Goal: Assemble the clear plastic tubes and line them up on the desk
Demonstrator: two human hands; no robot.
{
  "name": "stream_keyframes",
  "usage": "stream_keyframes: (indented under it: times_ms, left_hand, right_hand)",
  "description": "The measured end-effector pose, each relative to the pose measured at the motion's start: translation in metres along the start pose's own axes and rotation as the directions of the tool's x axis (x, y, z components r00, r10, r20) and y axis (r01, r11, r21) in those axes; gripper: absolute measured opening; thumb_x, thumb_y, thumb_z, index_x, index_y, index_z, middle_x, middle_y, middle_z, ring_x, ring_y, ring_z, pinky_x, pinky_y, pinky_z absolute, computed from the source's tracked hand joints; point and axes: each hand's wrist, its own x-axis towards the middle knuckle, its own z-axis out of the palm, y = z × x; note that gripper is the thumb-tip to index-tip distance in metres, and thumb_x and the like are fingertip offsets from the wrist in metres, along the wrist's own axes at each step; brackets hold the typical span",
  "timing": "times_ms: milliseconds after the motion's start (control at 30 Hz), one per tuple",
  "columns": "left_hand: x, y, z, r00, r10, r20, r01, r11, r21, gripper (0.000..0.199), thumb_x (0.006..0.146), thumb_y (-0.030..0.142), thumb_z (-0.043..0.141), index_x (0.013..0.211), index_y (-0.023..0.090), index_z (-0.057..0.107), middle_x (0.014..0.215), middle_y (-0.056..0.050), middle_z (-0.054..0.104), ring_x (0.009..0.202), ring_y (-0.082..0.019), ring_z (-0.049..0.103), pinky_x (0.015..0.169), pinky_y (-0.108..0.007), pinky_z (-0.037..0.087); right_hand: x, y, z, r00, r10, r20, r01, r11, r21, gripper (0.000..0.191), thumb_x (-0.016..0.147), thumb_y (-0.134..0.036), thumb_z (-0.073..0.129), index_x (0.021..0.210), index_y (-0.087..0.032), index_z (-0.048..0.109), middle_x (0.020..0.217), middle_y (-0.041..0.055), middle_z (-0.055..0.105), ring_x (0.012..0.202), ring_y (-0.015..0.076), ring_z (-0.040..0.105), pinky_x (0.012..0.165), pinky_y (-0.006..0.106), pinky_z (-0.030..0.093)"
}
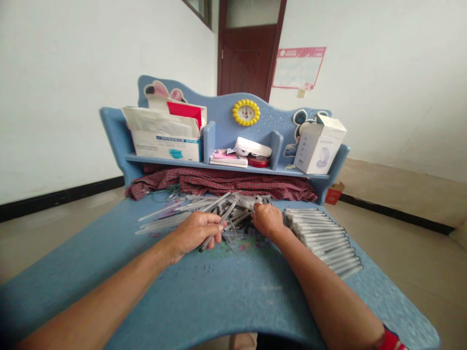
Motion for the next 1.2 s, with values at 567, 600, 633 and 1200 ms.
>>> stream_keyframes:
  times_ms: [567,600,633,1200]
  left_hand:
    - [-0.004,0.006,0.0,0.999,0.007,0.034,-0.009,0.998,0.067,0.018,0.069,0.026,0.047,0.059,0.014,0.055,0.052,0.0,0.055,0.043,-0.009,0.047,0.043,-0.02,0.032]
    - [-0.004,0.005,-0.001,0.999,0.008,0.039,-0.01,0.998,0.062,0.017,0.069,0.026,0.047,0.062,0.013,0.056,0.054,0.0,0.056,0.044,-0.009,0.048,0.043,-0.02,0.033]
    - [-0.004,0.005,-0.002,0.999,0.007,0.047,-0.009,0.998,0.057,0.016,0.069,0.026,0.047,0.065,0.013,0.056,0.056,-0.001,0.058,0.044,-0.009,0.049,0.043,-0.02,0.033]
    - [-0.005,0.001,-0.01,0.984,0.006,0.178,-0.038,0.983,0.179,0.026,0.073,0.034,0.046,0.071,0.012,0.06,0.06,-0.003,0.061,0.044,-0.008,0.047,0.04,-0.019,0.028]
  right_hand:
    - [-0.006,-0.001,0.001,0.957,-0.148,-0.25,0.287,0.612,0.737,0.007,0.075,-0.027,0.051,0.074,-0.019,0.051,0.058,-0.0032,0.056,0.048,0.0095,0.055,0.048,0.019,0.038]
    - [-0.006,-0.002,0.002,0.96,-0.152,-0.236,0.28,0.565,0.776,0.008,0.074,-0.027,0.052,0.074,-0.019,0.052,0.057,-0.0034,0.055,0.046,0.0093,0.054,0.046,0.019,0.038]
    - [-0.005,-0.002,0.002,0.963,-0.153,-0.223,0.27,0.514,0.814,0.009,0.073,-0.027,0.054,0.073,-0.018,0.053,0.056,-0.0033,0.055,0.045,0.0093,0.053,0.044,0.019,0.039]
    - [-0.004,0.013,-0.025,0.97,-0.182,-0.162,0.204,0.243,0.948,0.014,0.064,-0.025,0.066,0.071,-0.013,0.066,0.055,-0.0023,0.056,0.042,0.0072,0.051,0.04,0.019,0.04]
